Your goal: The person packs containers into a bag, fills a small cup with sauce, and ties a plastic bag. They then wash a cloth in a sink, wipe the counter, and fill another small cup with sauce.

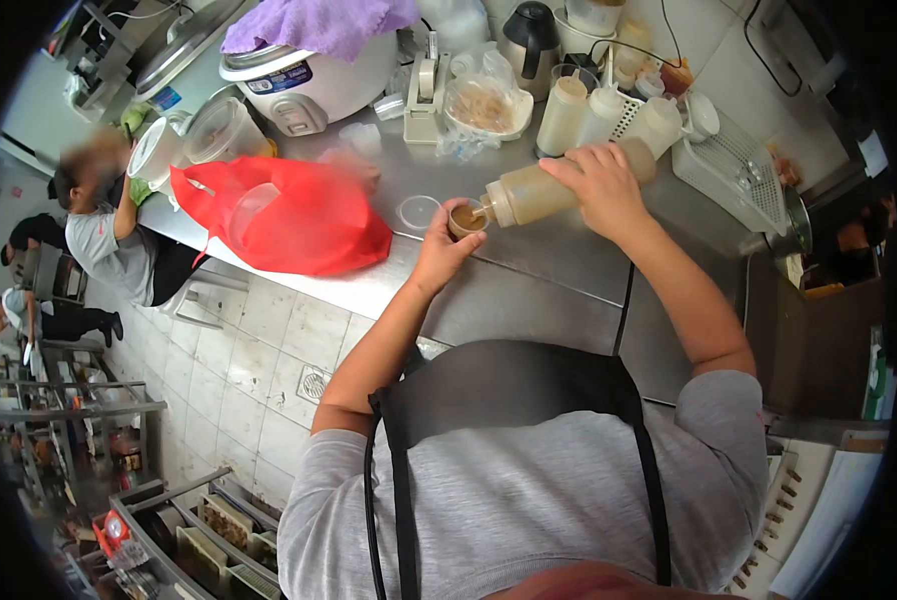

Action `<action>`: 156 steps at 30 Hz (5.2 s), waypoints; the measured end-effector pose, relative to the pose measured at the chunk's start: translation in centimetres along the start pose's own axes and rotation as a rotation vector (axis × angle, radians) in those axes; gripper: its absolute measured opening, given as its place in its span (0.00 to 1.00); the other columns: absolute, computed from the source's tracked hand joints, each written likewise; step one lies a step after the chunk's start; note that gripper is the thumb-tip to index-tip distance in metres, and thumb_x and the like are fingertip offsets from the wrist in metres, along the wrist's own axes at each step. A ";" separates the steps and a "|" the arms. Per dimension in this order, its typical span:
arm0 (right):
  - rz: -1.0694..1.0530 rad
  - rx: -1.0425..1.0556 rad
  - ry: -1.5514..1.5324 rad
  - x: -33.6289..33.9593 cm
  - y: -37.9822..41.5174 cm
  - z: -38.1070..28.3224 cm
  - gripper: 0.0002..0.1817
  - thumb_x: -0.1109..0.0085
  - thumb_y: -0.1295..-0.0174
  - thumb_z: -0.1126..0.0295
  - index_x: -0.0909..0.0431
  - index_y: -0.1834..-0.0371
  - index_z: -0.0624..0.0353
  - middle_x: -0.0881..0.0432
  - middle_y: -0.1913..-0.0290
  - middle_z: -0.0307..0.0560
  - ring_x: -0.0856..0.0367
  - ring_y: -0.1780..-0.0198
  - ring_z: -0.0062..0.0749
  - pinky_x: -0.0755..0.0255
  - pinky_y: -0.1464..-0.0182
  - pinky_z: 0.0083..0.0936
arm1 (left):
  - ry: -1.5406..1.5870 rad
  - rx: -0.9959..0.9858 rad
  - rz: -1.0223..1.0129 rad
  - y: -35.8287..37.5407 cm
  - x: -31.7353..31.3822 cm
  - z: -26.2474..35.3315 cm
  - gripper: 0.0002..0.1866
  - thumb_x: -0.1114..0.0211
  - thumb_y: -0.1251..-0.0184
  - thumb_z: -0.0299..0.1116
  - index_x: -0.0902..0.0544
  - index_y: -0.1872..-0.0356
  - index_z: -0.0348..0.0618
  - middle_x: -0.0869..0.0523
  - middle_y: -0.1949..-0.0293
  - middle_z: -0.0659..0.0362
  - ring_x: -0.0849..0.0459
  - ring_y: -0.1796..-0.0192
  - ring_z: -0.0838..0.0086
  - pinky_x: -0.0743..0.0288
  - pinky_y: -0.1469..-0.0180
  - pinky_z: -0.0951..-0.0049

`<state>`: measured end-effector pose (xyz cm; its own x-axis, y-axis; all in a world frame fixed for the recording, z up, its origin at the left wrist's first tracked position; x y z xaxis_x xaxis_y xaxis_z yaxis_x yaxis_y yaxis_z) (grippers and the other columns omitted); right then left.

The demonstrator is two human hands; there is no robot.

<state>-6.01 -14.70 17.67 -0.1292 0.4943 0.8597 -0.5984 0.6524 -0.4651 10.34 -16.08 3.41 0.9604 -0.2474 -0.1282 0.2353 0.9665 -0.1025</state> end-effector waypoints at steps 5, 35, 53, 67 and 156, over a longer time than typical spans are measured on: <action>0.071 -0.502 -0.669 -6.3 3.7 4.7 0.38 0.39 0.64 0.75 0.41 0.43 0.51 0.34 0.50 0.48 0.33 0.51 0.40 0.40 0.47 0.31 | 0.004 -0.014 0.050 -0.3 0.8 0.8 0.26 0.37 0.50 0.25 0.36 0.49 0.45 0.27 0.62 0.61 0.27 0.65 0.80 0.31 0.66 0.82; 0.340 -0.464 -0.988 -3.2 -4.0 -7.2 0.10 0.42 0.53 0.66 0.30 0.75 0.59 0.33 0.60 0.50 0.33 0.55 0.38 0.39 0.52 0.27 | -0.072 -0.325 0.450 2.8 1.6 5.0 0.23 0.39 0.50 0.25 0.41 0.54 0.42 0.30 0.60 0.57 0.28 0.58 0.75 0.32 0.57 0.77; -0.277 -0.888 -1.433 -11.6 0.8 -8.0 0.21 0.53 0.43 0.55 0.31 0.69 0.68 0.26 0.76 0.45 0.26 0.75 0.23 0.30 0.73 0.20 | 0.281 -0.038 0.165 1.9 -0.2 2.5 0.19 0.46 0.44 0.40 0.37 0.55 0.44 0.27 0.63 0.57 0.26 0.63 0.76 0.30 0.66 0.75; 0.022 -0.638 -0.872 -8.5 -1.8 -7.6 0.19 0.51 0.45 0.55 0.36 0.71 0.65 0.25 0.75 0.60 0.26 0.72 0.55 0.33 0.70 0.41 | 0.009 0.087 0.408 -2.4 2.6 2.4 0.28 0.63 0.35 0.53 0.27 0.77 0.36 0.26 0.81 0.59 0.29 0.78 0.76 0.34 0.74 0.76; -0.169 1.186 -0.773 3.0 -8.0 -61.9 0.14 0.43 0.64 0.75 0.31 0.70 0.53 0.28 0.70 0.42 0.29 0.63 0.37 0.41 0.57 0.34 | -0.110 0.407 0.803 45.8 37.3 11.0 0.26 0.41 0.48 0.50 0.30 0.54 0.41 0.24 0.68 0.58 0.27 0.72 0.76 0.31 0.70 0.75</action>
<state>47.33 17.09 10.89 -0.1520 -0.2241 0.9626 -0.8965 -0.3789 -0.2298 58.59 19.75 4.82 0.8624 0.4989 0.0862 -0.4965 0.8000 0.3367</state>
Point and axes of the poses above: each hand's wrist, its own y-axis away from the middle knuckle, its own x-axis out of the back of the hand, z = x × y, the point moved 9 cm from there along -y, towards the middle knuckle
